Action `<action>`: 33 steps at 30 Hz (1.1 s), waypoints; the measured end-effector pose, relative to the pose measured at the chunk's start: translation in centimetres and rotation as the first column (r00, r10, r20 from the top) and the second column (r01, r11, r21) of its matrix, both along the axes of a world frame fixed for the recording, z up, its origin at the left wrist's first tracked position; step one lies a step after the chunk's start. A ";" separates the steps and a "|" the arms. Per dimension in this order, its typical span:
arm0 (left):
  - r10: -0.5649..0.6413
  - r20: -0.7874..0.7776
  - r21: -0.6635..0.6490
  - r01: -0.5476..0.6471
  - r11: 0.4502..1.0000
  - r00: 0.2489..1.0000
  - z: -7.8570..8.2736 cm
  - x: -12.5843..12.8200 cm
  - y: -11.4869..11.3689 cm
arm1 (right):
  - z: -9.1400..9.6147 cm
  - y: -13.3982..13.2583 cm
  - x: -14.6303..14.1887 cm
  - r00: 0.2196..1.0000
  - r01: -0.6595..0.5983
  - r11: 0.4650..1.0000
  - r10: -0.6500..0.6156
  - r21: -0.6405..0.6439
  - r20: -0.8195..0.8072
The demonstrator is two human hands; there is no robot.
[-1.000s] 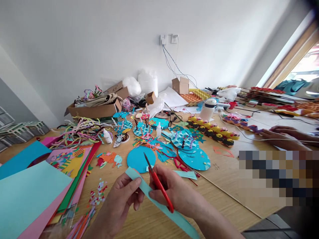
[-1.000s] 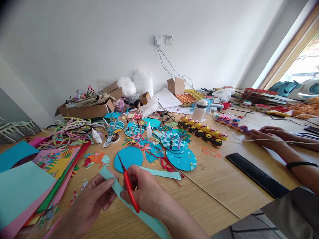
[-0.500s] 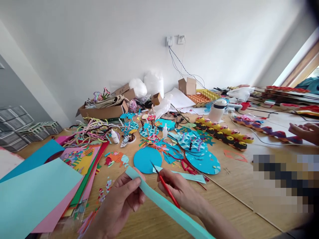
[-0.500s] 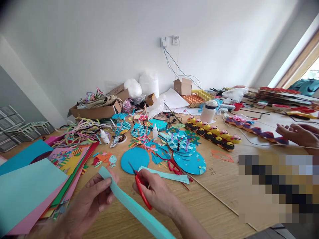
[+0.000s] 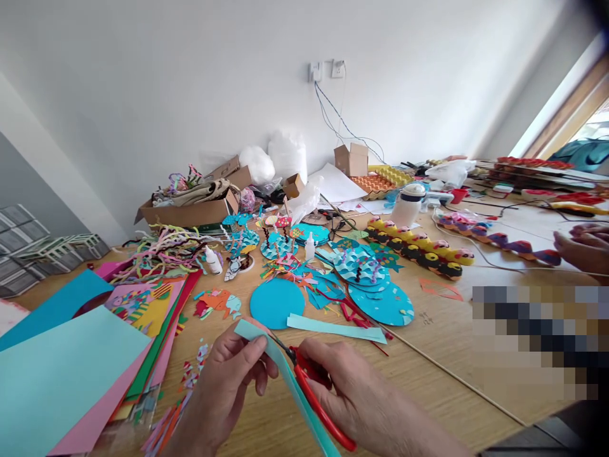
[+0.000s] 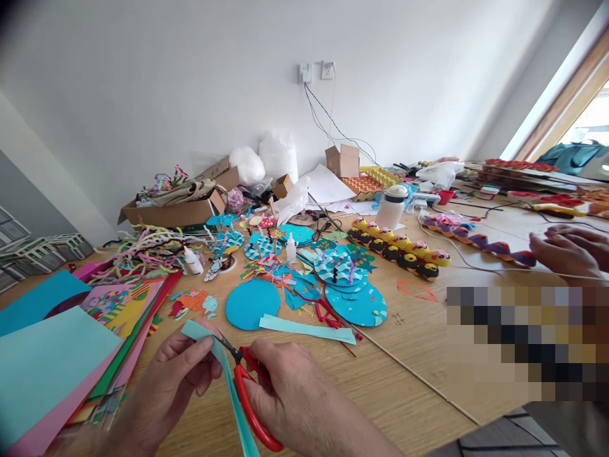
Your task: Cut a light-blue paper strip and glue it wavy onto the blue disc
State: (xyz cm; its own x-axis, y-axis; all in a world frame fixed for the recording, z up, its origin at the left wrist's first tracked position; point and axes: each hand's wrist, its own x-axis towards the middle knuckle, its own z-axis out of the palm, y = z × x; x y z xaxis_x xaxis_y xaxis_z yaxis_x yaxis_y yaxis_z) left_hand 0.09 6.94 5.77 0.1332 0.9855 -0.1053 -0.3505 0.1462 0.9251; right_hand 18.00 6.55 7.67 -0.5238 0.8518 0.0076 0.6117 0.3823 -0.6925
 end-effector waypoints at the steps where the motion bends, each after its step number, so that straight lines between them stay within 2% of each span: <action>1: 0.000 -0.004 0.008 0.000 1.000 1.000 0.0 0.0 0.0 | 0.1 0.0 0.0 1.000 0.002 1.000 -0.002 0.006 0.015; 10: 0.043 -0.048 0.057 -0.040 0.998 0.998 0.2 0.3 -0.1 | 1.0 -0.1 -0.2 0.989 0.017 0.995 -0.031 0.094 0.144; 16: 0.054 -0.038 0.075 -0.051 0.996 0.998 0.1 0.2 -0.3 | 1.6 -0.1 -0.6 0.975 0.010 0.998 -0.023 0.062 0.221; 23: 0.044 -0.027 0.066 -0.042 0.997 0.999 -0.4 -0.1 -0.5 | 1.7 -0.4 -0.5 0.975 0.011 0.998 -0.026 0.067 0.221; 33: 0.039 -0.042 0.060 -0.036 0.998 0.998 -0.1 -0.1 -0.7 | 1.4 -0.4 -0.5 0.977 0.015 0.998 -0.026 0.056 0.211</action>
State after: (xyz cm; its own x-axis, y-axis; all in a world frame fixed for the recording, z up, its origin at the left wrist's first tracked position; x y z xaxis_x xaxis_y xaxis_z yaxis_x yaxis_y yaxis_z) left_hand -0.04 6.27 5.63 0.0926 0.9944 -0.0510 -0.3143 0.0778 0.9461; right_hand 17.50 6.14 9.11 -0.5009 0.8637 -0.0548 0.7500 0.4016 -0.5256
